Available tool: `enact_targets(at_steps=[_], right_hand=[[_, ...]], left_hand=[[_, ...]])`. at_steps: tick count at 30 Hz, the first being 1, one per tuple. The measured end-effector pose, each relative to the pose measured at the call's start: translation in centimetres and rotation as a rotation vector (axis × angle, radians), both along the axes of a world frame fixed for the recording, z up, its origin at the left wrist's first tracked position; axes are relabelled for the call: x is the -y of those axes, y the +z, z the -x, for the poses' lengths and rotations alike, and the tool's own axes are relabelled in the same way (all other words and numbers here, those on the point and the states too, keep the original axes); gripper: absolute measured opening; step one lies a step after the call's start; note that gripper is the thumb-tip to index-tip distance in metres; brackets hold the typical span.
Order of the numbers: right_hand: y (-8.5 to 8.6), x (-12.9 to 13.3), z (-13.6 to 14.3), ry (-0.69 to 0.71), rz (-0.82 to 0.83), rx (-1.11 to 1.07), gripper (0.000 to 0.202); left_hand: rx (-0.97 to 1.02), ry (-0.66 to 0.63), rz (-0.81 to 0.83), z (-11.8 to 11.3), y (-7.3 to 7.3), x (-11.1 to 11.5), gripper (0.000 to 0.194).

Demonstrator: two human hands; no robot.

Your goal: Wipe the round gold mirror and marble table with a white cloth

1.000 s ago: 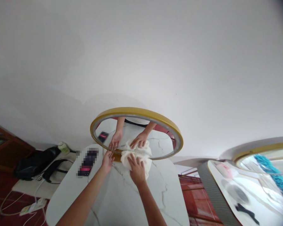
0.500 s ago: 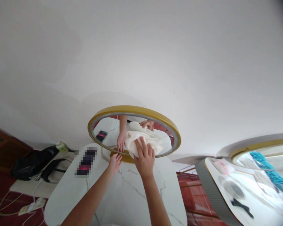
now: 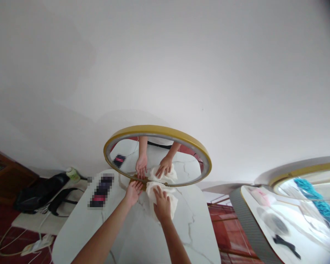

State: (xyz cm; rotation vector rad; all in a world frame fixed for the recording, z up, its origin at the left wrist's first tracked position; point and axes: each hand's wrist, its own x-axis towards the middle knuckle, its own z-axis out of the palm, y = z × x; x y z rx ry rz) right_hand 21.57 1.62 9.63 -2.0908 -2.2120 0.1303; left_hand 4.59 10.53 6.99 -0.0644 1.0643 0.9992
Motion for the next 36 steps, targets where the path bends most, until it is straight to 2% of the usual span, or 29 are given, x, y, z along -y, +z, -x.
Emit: enact_targets(at_steps=[2, 4, 8, 12, 14, 16, 18, 20, 27, 30, 33, 36], right_hand=[[0.7, 0.2, -0.1, 0.034, -0.047, 0.004, 0.081], [2.7, 0.1, -0.1, 0.076, -0.137, 0.000, 0.081], [8.8, -0.5, 0.1, 0.110, -0.371, -0.033, 0.076], [14.7, -0.8, 0.1, 0.086, -0.643, -0.076, 0.067], [16.5, -0.9, -0.2, 0.071, -0.751, -0.080, 0.063], [17.0, -1.2, -0.4, 0.055, -0.788, -0.074, 0.062], [16.3, -1.6, -0.7, 0.042, -0.739, -0.063, 0.062], [14.5, -1.9, -0.8, 0.037, -0.646, -0.049, 0.064], [5.2, -1.3, -0.7, 0.015, -0.316, -0.067, 0.074], [2.1, -0.3, -0.8, -0.033, -0.201, -0.092, 0.078], [0.5, 0.7, -1.2, -0.075, -0.157, -0.109, 0.078], [0.5, 1.1, -2.1, -0.110, -0.223, -0.152, 0.074]], left_hand=[[0.008, -0.003, -0.004, 0.1, -0.2, 0.0, 0.019], [0.017, -0.006, -0.010, 0.2, -0.4, 0.0, 0.018], [0.037, -0.018, -0.011, 0.3, -0.7, -0.1, 0.019], [0.045, -0.019, -0.018, 0.2, -0.6, 0.1, 0.022], [0.042, -0.019, -0.019, 0.1, -0.4, 0.2, 0.023], [0.039, -0.019, -0.021, 0.0, -0.3, 0.2, 0.023], [0.034, -0.016, -0.023, 0.0, -0.2, 0.3, 0.022], [0.034, -0.017, -0.022, 0.0, -0.2, 0.3, 0.022], [0.005, -0.003, 0.010, -0.1, -0.2, 0.1, 0.016], [-0.006, -0.003, 0.014, -0.1, -0.3, 0.0, 0.018], [-0.002, -0.015, 0.010, 0.0, -0.3, -0.1, 0.019], [-0.004, -0.022, 0.014, 0.1, -0.3, 0.0, 0.019]])
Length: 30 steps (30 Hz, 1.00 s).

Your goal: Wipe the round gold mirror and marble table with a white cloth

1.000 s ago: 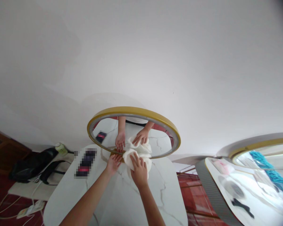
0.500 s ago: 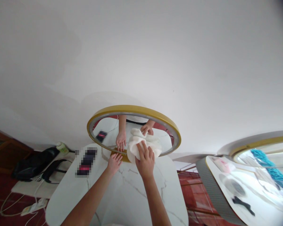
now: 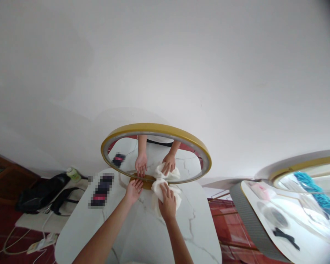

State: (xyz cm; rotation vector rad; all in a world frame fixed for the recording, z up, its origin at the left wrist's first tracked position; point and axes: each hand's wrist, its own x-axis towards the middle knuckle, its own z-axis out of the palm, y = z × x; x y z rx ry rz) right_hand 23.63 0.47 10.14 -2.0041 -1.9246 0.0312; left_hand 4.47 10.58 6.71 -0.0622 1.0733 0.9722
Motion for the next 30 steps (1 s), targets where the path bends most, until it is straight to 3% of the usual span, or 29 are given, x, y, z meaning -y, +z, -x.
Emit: enact_targets(at_steps=[4, 10, 13, 16, 19, 26, 30], right_hand=[[2.4, -0.3, -2.1, -0.052, -0.257, -0.106, 0.056], [8.9, -1.1, -5.7, -0.194, -0.676, -0.222, 0.040], [12.1, -1.2, -6.8, -0.250, -0.804, -0.223, 0.043], [13.5, -1.5, -7.1, -0.260, -0.830, -0.210, 0.044], [12.5, -1.8, -6.6, -0.220, -0.749, -0.229, 0.043], [5.6, -1.4, -3.7, -0.111, -0.409, -0.295, 0.047], [3.7, -0.5, -2.1, -0.032, -0.258, -0.332, 0.056]], left_hand=[[-0.006, -0.004, -0.003, -0.1, 0.1, 0.1, 0.020], [-0.010, -0.006, -0.013, -0.3, 0.3, 0.5, 0.025], [-0.015, -0.007, -0.017, -0.4, 0.5, 0.6, 0.026], [-0.021, -0.007, -0.016, -0.7, 0.8, 0.7, 0.025], [-0.027, -0.004, -0.015, -1.0, 1.0, 0.8, 0.024], [-0.047, 0.000, -0.001, -1.0, 0.8, 0.6, 0.022], [-0.051, -0.008, 0.003, -0.9, 0.5, 0.4, 0.020]])
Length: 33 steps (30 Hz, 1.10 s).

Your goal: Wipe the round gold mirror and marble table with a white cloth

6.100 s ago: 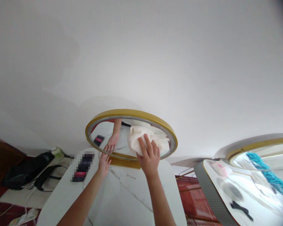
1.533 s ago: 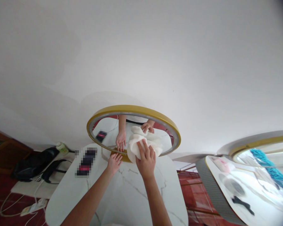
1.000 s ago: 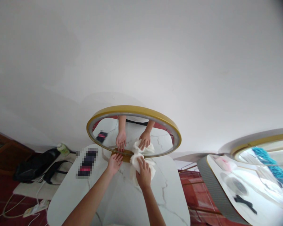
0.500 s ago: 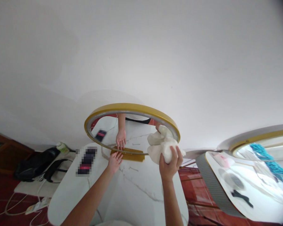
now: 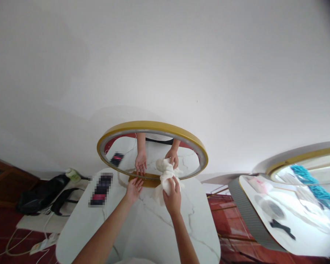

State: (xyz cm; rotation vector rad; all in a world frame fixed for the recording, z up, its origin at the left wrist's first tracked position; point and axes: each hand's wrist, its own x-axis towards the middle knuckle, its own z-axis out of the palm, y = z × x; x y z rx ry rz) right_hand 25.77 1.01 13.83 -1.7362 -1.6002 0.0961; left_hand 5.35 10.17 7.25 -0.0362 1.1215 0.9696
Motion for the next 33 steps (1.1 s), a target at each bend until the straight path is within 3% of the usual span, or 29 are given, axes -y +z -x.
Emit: enact_targets(at_steps=[4, 12, 15, 18, 25, 33], right_hand=[[0.8, 0.4, 0.0, 0.002, -0.012, -0.020, 0.056], [8.4, -0.5, -3.6, -0.195, -0.301, -0.020, 0.050], [9.3, -0.9, -4.2, -0.231, -0.298, -0.001, 0.050], [7.7, -1.0, -4.0, -0.199, -0.242, 0.004, 0.049], [0.8, -0.1, -1.8, -0.044, 0.038, -0.019, 0.053], [-5.7, 3.9, -0.4, 0.085, 0.571, 0.161, 0.071]], left_hand=[[-0.002, 0.000, 0.001, 0.1, 0.0, 0.0, 0.018], [0.002, -0.025, -0.031, 0.3, 0.2, 0.4, 0.022], [-0.016, -0.038, -0.036, 0.3, -0.3, 0.5, 0.022], [-0.051, -0.055, -0.035, 0.6, -1.2, 0.7, 0.022], [-0.234, -0.137, 0.027, 2.5, -4.2, 2.9, 0.019], [-0.517, -0.280, -0.066, 5.2, -6.6, 5.9, 0.022]])
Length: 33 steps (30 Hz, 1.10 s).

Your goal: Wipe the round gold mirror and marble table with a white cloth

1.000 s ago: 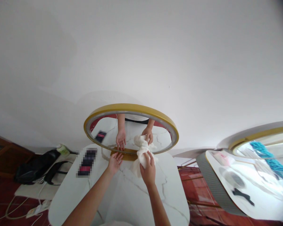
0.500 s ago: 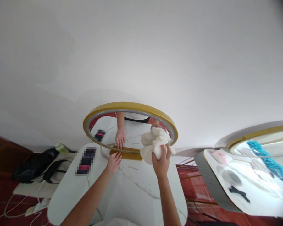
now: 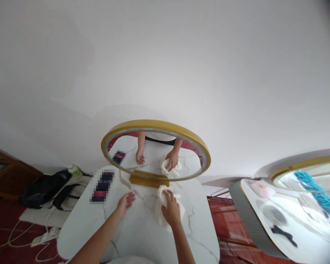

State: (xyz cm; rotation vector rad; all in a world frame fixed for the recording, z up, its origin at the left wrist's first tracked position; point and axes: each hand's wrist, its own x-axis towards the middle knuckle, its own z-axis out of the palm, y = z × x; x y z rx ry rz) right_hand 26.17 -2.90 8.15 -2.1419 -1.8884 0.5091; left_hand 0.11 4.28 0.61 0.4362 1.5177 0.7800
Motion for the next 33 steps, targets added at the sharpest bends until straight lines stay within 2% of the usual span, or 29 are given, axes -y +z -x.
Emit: enact_targets(at_steps=[4, 8, 10, 13, 16, 18, 21, 28, 31, 33], right_hand=[[-2.7, 2.3, 0.5, -0.023, 0.147, 0.110, 0.073], [-3.1, 3.2, 1.5, -0.073, 0.167, 0.123, 0.071], [-2.8, 3.3, 2.0, -0.089, 0.165, 0.112, 0.064], [-3.0, 3.7, 2.9, -0.098, 0.149, 0.110, 0.054], [-4.3, 4.5, 3.4, -0.121, 0.089, 0.125, 0.051], [-5.6, 5.0, 3.5, -0.156, 0.023, 0.129, 0.050], [-7.8, 5.3, 3.5, -0.223, -0.047, 0.108, 0.050], [-12.3, 4.8, 2.3, -0.369, -0.110, 0.009, 0.054], [-13.4, 4.5, 2.0, -0.456, -0.184, -0.060, 0.053], [-13.2, 4.1, 1.9, -0.527, -0.242, -0.112, 0.050]], left_hand=[[-0.231, -0.070, -0.180, 0.0, -0.7, 1.1, 0.024], [-0.392, -0.160, -0.400, 0.3, -1.3, 3.8, 0.036], [-0.490, -0.285, -0.548, 1.0, -1.8, 5.8, 0.048], [-0.836, -0.641, -0.862, 2.7, -2.8, 8.5, 0.059], [-1.033, -0.862, -0.992, 4.7, -3.5, 9.5, 0.063], [-1.098, -0.927, -1.040, 5.5, -3.8, 9.0, 0.063], [-1.172, -0.909, -1.082, 5.7, -4.0, 6.9, 0.063], [-1.244, -0.725, -1.091, 2.4, -4.6, 1.0, 0.064], [-1.257, -0.673, -1.072, 1.4, -4.8, -0.3, 0.063], [-1.259, -0.686, -1.061, 1.1, -4.7, -0.7, 0.063]])
